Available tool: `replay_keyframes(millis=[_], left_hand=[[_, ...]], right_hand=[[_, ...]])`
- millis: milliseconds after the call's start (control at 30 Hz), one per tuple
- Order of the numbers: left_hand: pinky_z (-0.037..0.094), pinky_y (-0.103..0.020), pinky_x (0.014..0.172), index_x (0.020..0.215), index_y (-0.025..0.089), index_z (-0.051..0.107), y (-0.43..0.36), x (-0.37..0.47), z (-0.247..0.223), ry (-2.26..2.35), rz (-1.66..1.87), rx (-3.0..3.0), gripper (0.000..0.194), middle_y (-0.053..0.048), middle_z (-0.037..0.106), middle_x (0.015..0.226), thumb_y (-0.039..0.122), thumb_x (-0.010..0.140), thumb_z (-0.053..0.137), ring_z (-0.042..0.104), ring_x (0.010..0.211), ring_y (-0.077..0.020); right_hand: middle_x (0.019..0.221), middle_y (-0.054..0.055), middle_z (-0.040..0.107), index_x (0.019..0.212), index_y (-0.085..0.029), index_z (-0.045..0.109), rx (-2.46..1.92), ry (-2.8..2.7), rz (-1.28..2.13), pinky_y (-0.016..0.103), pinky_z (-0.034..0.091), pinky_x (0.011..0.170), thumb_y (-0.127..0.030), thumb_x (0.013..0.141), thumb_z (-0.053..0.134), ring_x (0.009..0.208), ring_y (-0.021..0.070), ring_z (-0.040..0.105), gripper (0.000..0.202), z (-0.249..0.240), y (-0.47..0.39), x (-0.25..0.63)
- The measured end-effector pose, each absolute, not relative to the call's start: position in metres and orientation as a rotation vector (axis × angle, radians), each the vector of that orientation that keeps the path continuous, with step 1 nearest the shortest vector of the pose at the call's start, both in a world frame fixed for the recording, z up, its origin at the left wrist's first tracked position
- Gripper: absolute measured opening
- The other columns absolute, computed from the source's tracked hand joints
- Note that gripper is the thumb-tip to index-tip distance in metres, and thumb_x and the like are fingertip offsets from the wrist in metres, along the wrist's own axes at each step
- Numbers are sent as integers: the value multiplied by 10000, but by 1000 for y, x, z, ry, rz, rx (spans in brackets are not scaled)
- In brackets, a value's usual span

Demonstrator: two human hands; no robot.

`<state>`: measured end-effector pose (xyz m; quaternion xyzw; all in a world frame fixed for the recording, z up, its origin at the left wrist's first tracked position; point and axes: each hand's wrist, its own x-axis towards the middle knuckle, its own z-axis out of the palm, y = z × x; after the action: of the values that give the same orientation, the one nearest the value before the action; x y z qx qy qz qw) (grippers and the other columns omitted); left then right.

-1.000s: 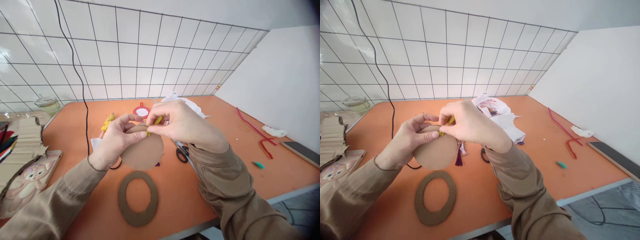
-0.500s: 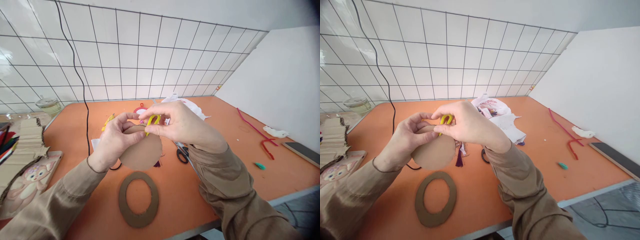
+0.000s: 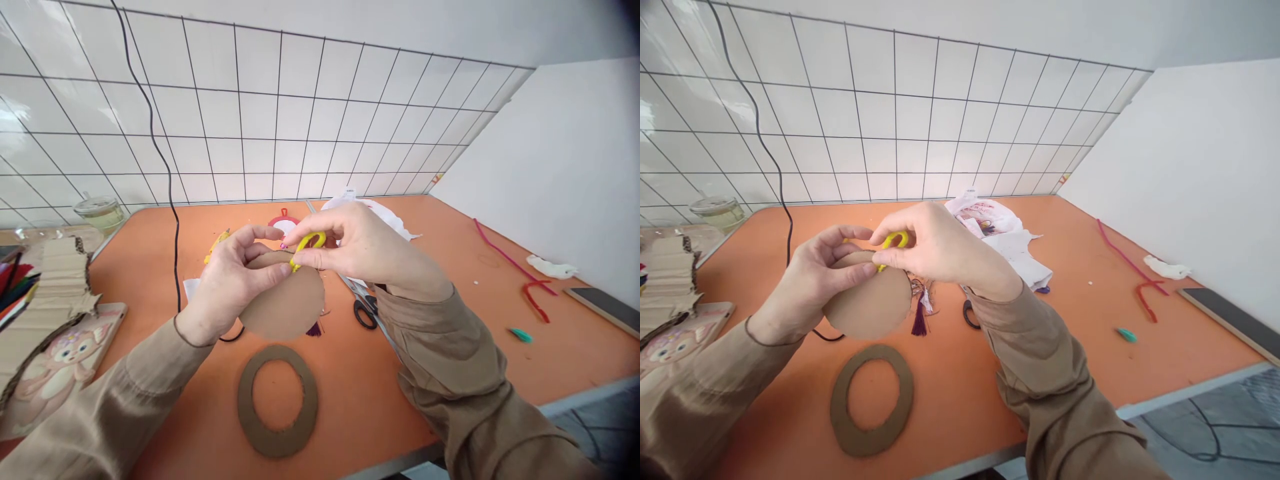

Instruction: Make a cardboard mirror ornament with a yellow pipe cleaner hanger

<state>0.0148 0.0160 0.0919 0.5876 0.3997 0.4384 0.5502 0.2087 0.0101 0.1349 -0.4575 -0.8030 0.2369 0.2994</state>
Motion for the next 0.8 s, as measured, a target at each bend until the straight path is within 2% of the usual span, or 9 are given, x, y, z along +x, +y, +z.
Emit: replay_keyframes(millis=[133,367,467,567,667,800], left_hand=[[496,-261,625,1036,241,657,16,15,90,918,1045,1372,432,24,684,751,337,672,870,645,671,-145],[429,-237,565,1106,252,662,16,11,86,885,1016,1382,356,27,646,724,424,808,756,598,632,-131],[445,-251,572,1119,252,657,16,11,86,883,1009,1364,363,8,682,772,436,817,739,629,657,-155],[467,-273,589,1128,246,657,16,12,85,914,1015,1346,384,-16,712,816,438,806,743,669,707,-191],[477,-277,610,1100,235,670,17,13,84,915,1066,1318,375,-14,713,808,424,789,759,669,722,-192],[468,-261,628,1087,232,673,17,15,82,897,1157,1262,348,0,703,789,403,797,756,645,712,-164]], right_hand=[[598,-31,591,837,-212,764,-1253,-2101,639,234,324,469,-276,822,662,516,81,486,121,134,10,208],[689,-14,686,795,-223,743,-1282,-2085,663,232,348,462,-274,822,651,520,82,534,108,136,7,207],[715,-8,708,801,-223,732,-1275,-2076,676,235,367,467,-277,833,652,531,88,554,102,136,6,207],[776,12,730,862,-216,724,-1216,-2053,711,243,418,500,-337,846,681,602,111,605,130,135,7,207],[854,39,741,1021,-199,707,-1144,-1976,746,256,469,547,-404,846,707,686,141,651,270,135,9,208],[765,29,688,1040,-164,705,-1177,-1939,664,278,482,576,-458,868,683,634,136,614,341,134,13,211]])
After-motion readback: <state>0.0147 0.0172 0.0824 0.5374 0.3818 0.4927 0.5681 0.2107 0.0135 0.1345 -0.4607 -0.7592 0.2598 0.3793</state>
